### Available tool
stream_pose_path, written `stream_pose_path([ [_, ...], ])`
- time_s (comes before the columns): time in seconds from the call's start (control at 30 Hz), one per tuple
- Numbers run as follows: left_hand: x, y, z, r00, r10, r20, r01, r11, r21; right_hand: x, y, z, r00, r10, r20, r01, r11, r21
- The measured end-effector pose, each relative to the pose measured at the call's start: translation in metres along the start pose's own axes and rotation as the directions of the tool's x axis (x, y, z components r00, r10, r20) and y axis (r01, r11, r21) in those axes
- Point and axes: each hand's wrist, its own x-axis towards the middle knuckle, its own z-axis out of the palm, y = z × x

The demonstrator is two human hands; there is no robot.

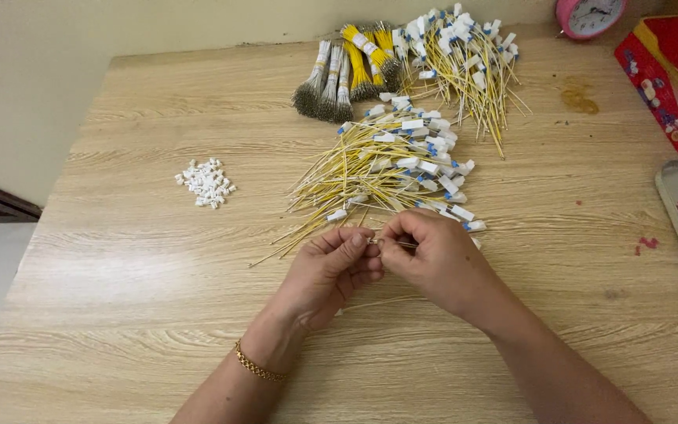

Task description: Assemble small electronic components by attaching plastic caps to wire terminals at a workbench.

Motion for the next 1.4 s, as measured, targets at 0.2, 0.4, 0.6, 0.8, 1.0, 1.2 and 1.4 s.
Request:
stream_pose_path([
  [0.2, 0.0, 0.0, -0.001, 1.0, 0.015, 0.002, -0.015, 1.0, -0.026, 0.001, 0.003, 0.002, 1.0, 0.013, 0.014, -0.013, 1.0, 0.008],
  [0.4, -0.003, 0.004, 0.008, 0.999, 0.041, -0.017, -0.041, 0.999, 0.0, -0.001, 0.0, 0.006, 0.993, -0.062, -0.103, 0.054, 0.996, -0.076],
  [0.6, -0.004, 0.002, 0.006, 0.99, 0.118, -0.072, -0.119, 0.993, 0.001, 0.001, 0.005, 0.006, 0.992, -0.113, -0.06, 0.106, 0.988, -0.115],
  [0.8, -0.001, -0.001, 0.0, 0.988, 0.145, -0.047, -0.139, 0.983, 0.118, 0.0, 0.005, 0.0, 1.0, 0.002, -0.021, -0.002, 1.0, -0.002],
  [1.0, -0.003, -0.001, 0.003, 0.961, 0.275, -0.005, -0.247, 0.87, 0.426, 0.002, 0.005, -0.006, 0.997, 0.048, 0.063, -0.043, 0.997, -0.068],
  [1.2, -0.005, -0.003, 0.003, 0.942, 0.327, 0.074, -0.318, 0.8, 0.508, 0.001, 0.006, -0.004, 0.995, 0.055, 0.083, -0.051, 0.998, -0.047],
  [1.4, -0.006, 0.002, 0.007, 0.942, 0.328, 0.075, -0.314, 0.779, 0.543, 0.003, 0.011, -0.007, 0.994, 0.063, 0.093, -0.069, 0.996, 0.063],
])
